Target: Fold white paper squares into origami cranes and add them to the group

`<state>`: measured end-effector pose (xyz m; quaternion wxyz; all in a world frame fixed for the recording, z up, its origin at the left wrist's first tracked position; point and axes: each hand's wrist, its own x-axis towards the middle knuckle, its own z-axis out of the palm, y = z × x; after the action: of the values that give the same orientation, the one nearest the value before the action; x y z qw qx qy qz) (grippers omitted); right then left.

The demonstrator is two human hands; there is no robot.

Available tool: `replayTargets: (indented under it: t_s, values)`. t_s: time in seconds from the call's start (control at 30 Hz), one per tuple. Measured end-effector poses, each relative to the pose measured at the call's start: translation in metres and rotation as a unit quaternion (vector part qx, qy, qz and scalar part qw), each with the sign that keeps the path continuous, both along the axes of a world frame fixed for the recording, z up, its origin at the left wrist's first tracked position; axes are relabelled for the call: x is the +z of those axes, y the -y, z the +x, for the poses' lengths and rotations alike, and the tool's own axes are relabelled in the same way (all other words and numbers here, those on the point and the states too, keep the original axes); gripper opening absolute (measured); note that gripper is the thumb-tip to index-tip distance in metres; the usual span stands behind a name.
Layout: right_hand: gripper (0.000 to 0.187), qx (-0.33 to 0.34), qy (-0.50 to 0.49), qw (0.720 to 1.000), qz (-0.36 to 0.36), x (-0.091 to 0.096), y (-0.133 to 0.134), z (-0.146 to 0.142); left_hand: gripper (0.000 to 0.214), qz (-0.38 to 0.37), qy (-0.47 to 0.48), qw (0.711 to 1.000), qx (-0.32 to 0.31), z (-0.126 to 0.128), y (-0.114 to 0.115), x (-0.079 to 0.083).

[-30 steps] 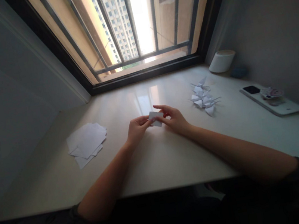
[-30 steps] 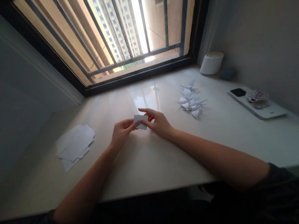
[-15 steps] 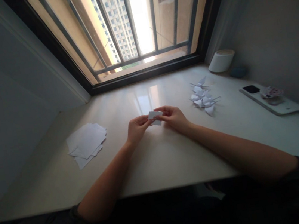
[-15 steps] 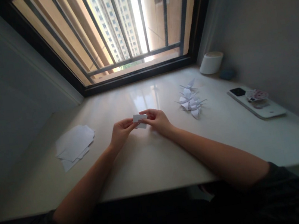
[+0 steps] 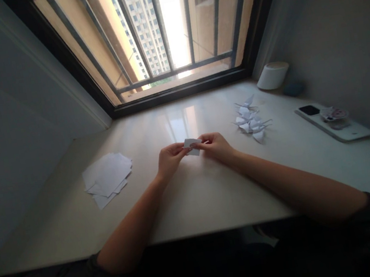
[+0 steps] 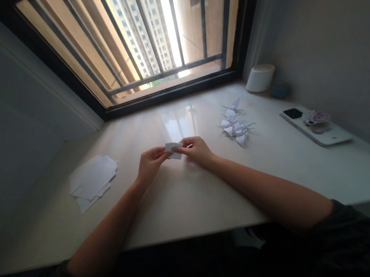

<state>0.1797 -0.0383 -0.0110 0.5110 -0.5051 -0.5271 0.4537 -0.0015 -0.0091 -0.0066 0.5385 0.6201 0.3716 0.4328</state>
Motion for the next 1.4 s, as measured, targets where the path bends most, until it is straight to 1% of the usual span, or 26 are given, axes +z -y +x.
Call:
replayTargets:
  t_s: [0.27, 0.47, 0.63, 0.73, 0.87, 0.93, 1.0, 1.07, 1.13, 1.27, 1.4]
  values:
    - [0.041, 0.006, -0.048, 0.998, -0.039, 0.01, 0.004, -0.001, 0.034, -0.029, 0.001, 1.0, -0.002, 0.001, -0.001, 0.008]
    - [0.041, 0.016, -0.065, 0.996, -0.054, 0.008, 0.003, 0.001, 0.036, -0.042, 0.008, 0.999, 0.006, 0.0, -0.001, 0.009]
    - [0.041, 0.036, -0.079, 0.995, -0.049, 0.004, -0.001, 0.004, 0.038, -0.044, 0.005, 0.999, 0.009, 0.0, -0.003, 0.008]
    - [0.04, 0.042, -0.077, 0.996, -0.035, 0.003, -0.003, 0.005, 0.038, -0.047, 0.004, 0.999, 0.005, -0.001, -0.004, 0.007]
    - [0.041, 0.043, -0.031, 0.999, -0.004, 0.003, -0.004, 0.006, 0.039, -0.044, -0.002, 0.999, 0.007, -0.002, -0.004, 0.007]
    - [0.04, 0.016, 0.008, 1.0, 0.022, 0.002, -0.005, 0.007, 0.041, -0.04, -0.009, 0.999, 0.005, -0.002, -0.003, 0.007]
    - [0.038, -0.026, 0.046, 0.997, 0.05, 0.001, -0.005, 0.007, 0.043, -0.039, -0.02, 0.999, -0.002, -0.002, -0.002, 0.007]
    - [0.036, -0.058, 0.066, 0.993, 0.079, 0.0, -0.005, 0.006, 0.043, -0.045, -0.028, 0.999, -0.01, -0.002, -0.001, 0.006]
    - [0.035, -0.07, 0.073, 0.989, 0.109, 0.0, -0.004, 0.005, 0.042, -0.056, -0.031, 0.998, -0.021, -0.002, -0.001, 0.005]
    - [0.031, -0.07, 0.076, 0.985, 0.14, -0.001, -0.002, 0.003, 0.041, -0.066, -0.03, 0.997, -0.033, -0.002, -0.001, 0.003]
    - [0.031, -0.059, 0.073, 0.987, 0.133, -0.002, -0.003, 0.003, 0.039, -0.059, -0.039, 0.997, -0.025, -0.002, 0.0, 0.004]
